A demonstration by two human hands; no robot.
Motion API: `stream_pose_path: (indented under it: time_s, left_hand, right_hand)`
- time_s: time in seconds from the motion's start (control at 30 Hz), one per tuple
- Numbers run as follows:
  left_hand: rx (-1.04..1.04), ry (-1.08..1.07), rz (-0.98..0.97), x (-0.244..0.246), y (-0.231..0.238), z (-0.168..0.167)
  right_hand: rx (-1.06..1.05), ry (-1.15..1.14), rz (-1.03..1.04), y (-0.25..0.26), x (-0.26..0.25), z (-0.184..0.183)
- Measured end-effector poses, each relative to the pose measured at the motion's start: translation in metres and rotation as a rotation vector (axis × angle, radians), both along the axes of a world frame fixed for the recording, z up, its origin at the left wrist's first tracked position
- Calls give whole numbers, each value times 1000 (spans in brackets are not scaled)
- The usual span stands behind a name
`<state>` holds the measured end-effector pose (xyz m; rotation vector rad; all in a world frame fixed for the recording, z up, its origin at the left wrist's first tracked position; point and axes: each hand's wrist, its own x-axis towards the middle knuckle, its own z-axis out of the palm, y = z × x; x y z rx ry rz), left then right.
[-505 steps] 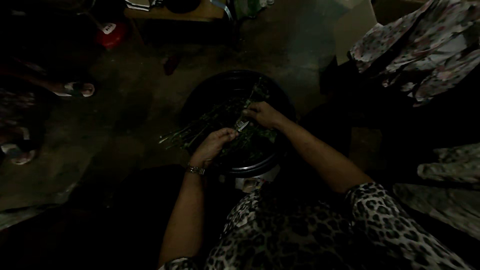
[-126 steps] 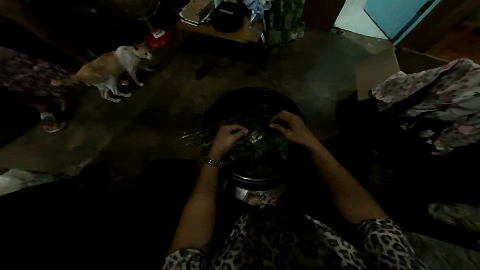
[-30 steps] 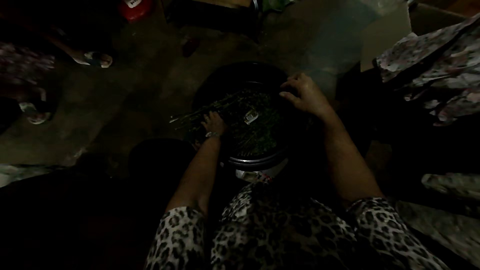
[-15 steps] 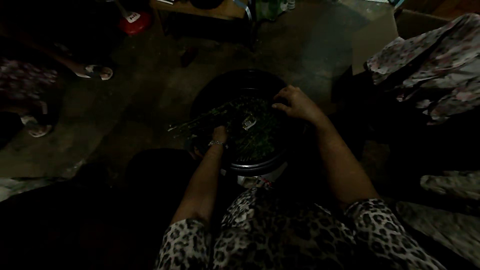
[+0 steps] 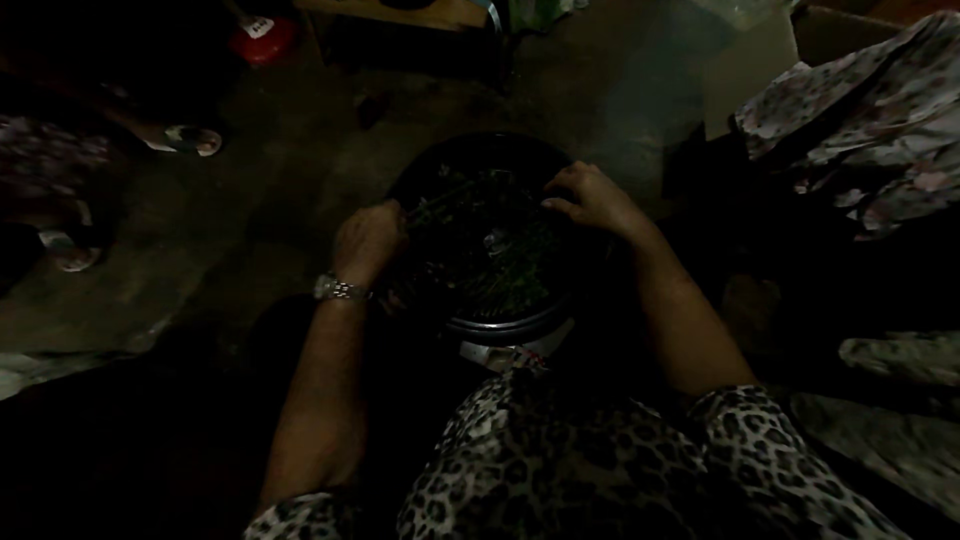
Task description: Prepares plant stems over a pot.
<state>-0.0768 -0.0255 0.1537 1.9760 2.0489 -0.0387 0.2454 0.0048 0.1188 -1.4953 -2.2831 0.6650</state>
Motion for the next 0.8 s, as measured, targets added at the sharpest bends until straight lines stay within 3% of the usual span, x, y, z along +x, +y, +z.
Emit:
stream_pose_path:
  time_s: [0.13, 0.23, 0.3, 0.37, 0.43, 0.57, 0.7, 0.8]
  left_hand:
    - [122, 113, -87, -11, -19, 60]
    - [15, 116, -97, -13, -31, 84]
    - [-116, 102, -71, -6, -34, 83]
    - [-279, -62, -33, -4, -31, 60]
    - [-407, -328, 47, -10, -31, 13]
    - [-429, -991, 388, 19, -67, -69]
    - [-435, -1471, 656, 55, -96, -94]
    - [-467, -1597, 705, 62, -99, -99]
  right_hand:
    - [12, 10, -1, 0, 1, 1]
    - [-16, 1, -21, 1, 0, 3]
    - [-16, 10, -31, 2, -2, 2]
    - [-10, 17, -28, 2, -2, 1]
    - [-37, 8, -31, 3, -2, -1]
    - [-105, -40, 1, 4, -4, -3]
    - [-242, -167, 62, 0, -15, -3]
    - [-290, -267, 154, -2, -29, -16]
